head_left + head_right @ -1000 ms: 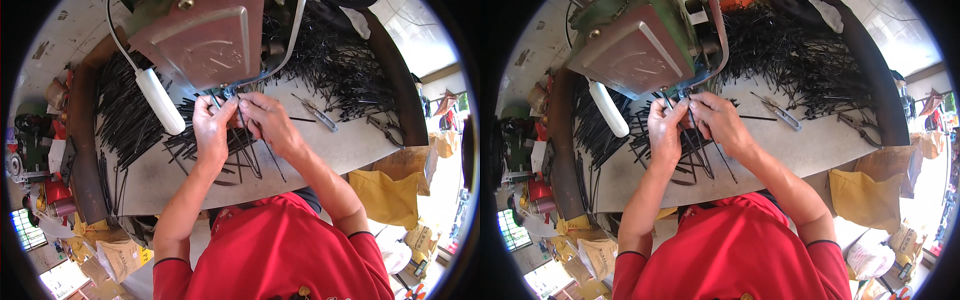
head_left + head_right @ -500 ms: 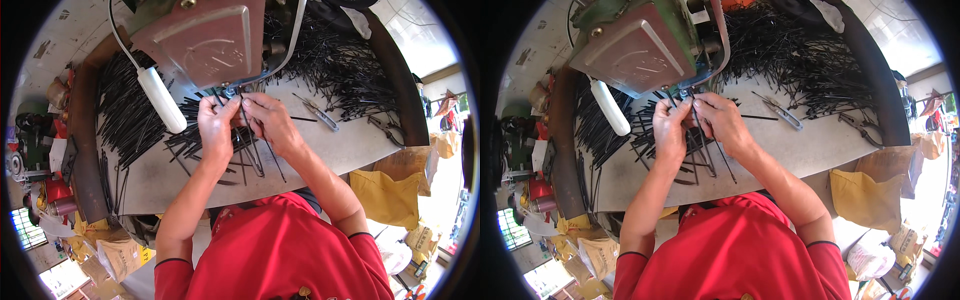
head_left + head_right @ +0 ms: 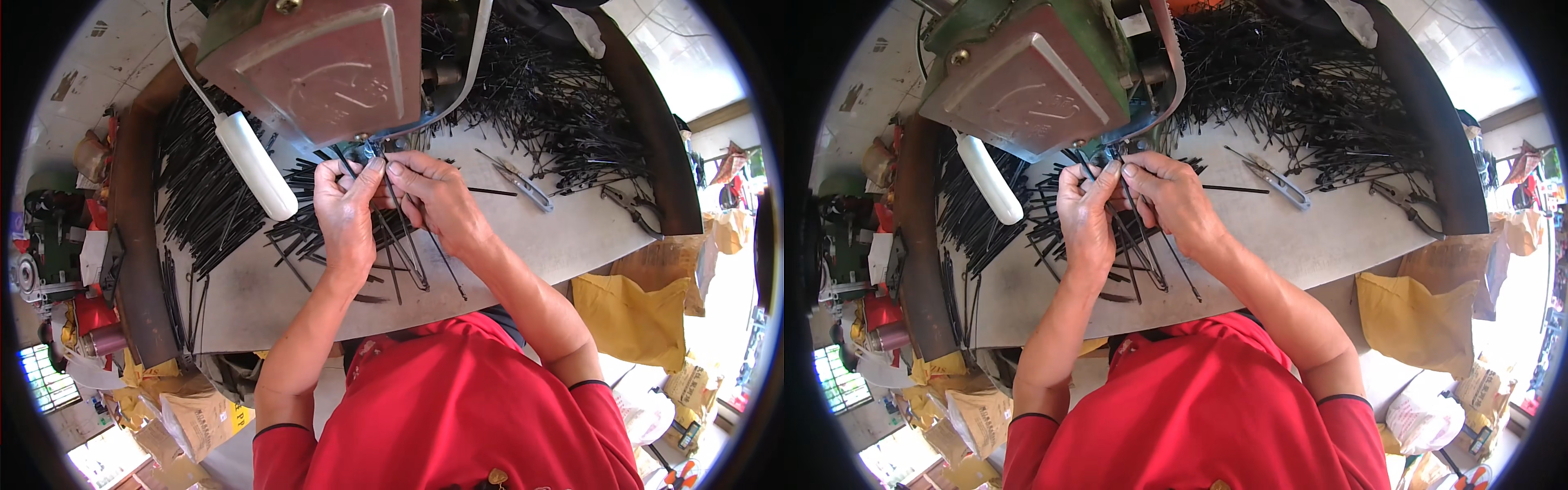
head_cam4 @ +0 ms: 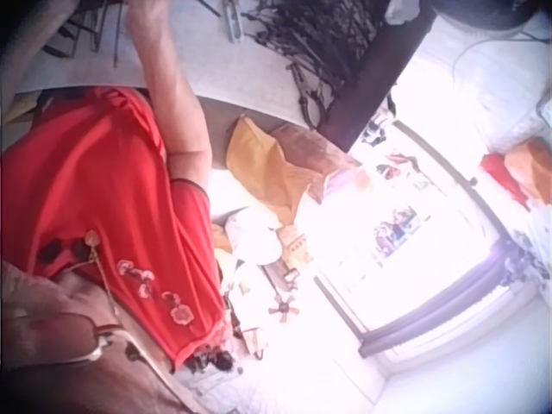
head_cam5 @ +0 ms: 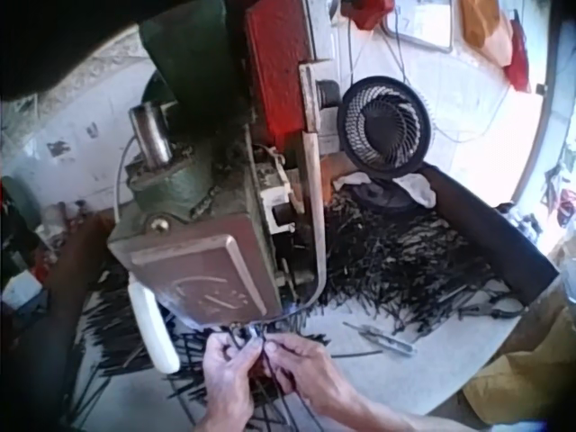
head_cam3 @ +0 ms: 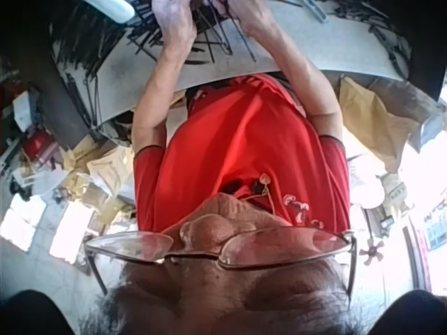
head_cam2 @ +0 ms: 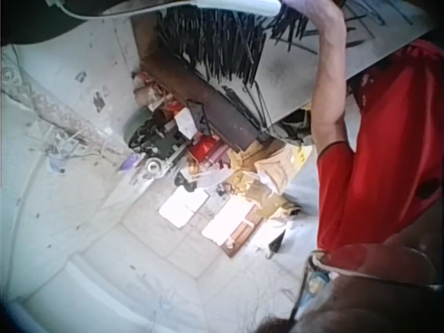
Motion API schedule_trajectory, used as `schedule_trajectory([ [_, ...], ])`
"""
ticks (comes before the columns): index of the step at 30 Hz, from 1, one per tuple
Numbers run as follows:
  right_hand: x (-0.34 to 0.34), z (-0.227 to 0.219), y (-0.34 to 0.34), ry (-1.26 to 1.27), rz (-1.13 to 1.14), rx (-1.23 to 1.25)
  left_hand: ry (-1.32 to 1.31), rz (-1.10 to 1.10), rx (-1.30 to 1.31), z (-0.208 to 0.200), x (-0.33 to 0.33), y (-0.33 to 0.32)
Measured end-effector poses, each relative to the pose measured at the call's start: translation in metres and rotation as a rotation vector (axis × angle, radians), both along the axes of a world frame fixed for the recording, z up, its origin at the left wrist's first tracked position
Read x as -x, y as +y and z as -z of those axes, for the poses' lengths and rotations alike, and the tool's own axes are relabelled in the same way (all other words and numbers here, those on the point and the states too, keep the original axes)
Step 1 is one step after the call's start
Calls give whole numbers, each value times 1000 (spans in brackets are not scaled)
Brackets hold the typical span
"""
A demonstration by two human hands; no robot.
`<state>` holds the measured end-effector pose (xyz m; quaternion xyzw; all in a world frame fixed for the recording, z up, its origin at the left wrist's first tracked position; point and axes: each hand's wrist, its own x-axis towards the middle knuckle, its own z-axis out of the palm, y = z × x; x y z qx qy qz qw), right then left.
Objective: The person repeatedly picks up thin black metal rods from a pile on a workbench and bends them into a U-shape using a manual bending machine. The person then places the bent rods into a separate pile on the table. The process is repetitive and involves handling the rods one by one.
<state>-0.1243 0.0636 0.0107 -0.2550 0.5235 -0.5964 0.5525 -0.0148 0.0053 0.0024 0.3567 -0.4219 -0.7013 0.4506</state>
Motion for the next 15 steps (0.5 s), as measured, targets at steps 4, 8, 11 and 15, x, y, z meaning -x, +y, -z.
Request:
schedule_trajectory([
  [4,6,-9,-4,60,-54,-59,-99,88,-48,-6,-5,-11],
  [8,12,-6,-5,-23,-104,-41,-97,123,-74,-13,-5,-13],
  [11,8,-7,-2,-138,-45,-17,-89,116,-81,-12,-5,-14],
  [15,-2,-6,-3,-94,35,26,-118,51,-53,-16,-2,-10],
])
